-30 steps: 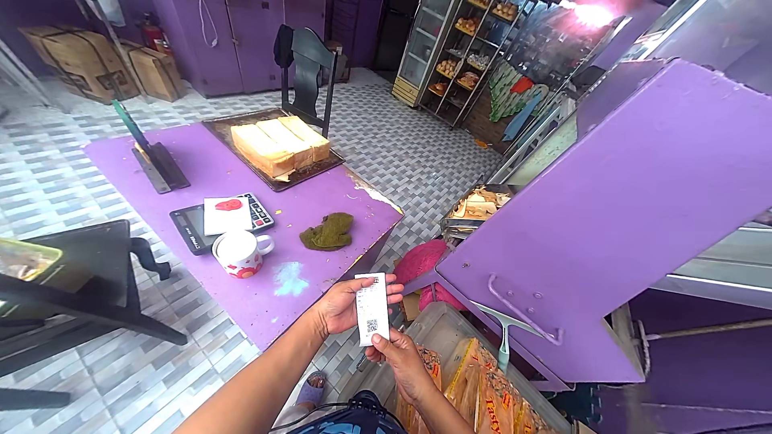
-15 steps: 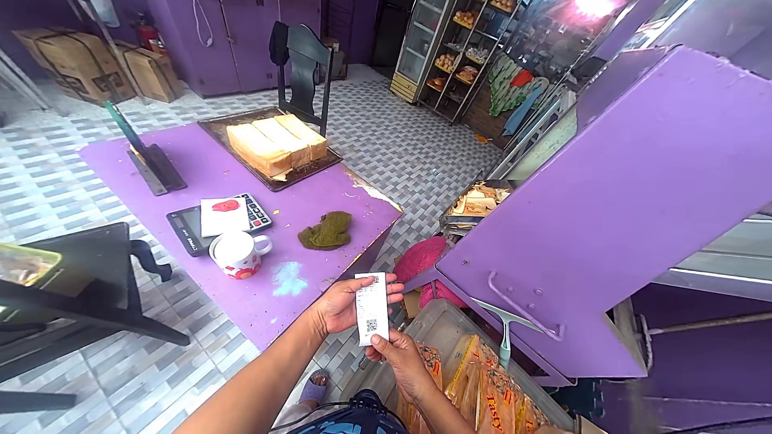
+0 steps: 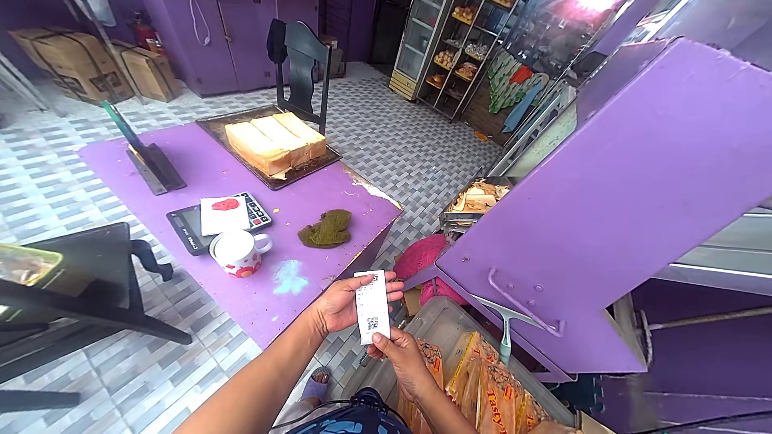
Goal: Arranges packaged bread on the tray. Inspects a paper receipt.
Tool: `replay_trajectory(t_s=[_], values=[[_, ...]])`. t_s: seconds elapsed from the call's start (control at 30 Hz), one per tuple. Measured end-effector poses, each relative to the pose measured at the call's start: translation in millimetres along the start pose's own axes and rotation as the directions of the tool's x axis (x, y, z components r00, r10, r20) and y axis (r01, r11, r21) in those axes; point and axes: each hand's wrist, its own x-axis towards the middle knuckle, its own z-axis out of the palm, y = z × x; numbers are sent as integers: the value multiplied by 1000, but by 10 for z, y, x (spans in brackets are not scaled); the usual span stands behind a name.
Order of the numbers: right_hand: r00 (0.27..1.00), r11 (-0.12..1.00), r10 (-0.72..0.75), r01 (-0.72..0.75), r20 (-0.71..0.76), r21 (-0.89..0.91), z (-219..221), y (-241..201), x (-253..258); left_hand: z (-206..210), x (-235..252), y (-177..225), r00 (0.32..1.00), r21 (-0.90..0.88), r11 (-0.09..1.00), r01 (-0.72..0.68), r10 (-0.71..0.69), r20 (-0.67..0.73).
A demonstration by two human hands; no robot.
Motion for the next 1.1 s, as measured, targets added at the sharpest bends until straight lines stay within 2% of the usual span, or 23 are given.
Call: replay_trajectory(t_s=[0.37,1.1], values=[[998,998,-53,52,-41,-23,80,5,-35,-14,-60,-16,1000,0,1000,-20,20,-1],[998,997,-67,68,20,-47,83,13,-60,20,-151,-14,1000,10,1000,-21,21,-21]])
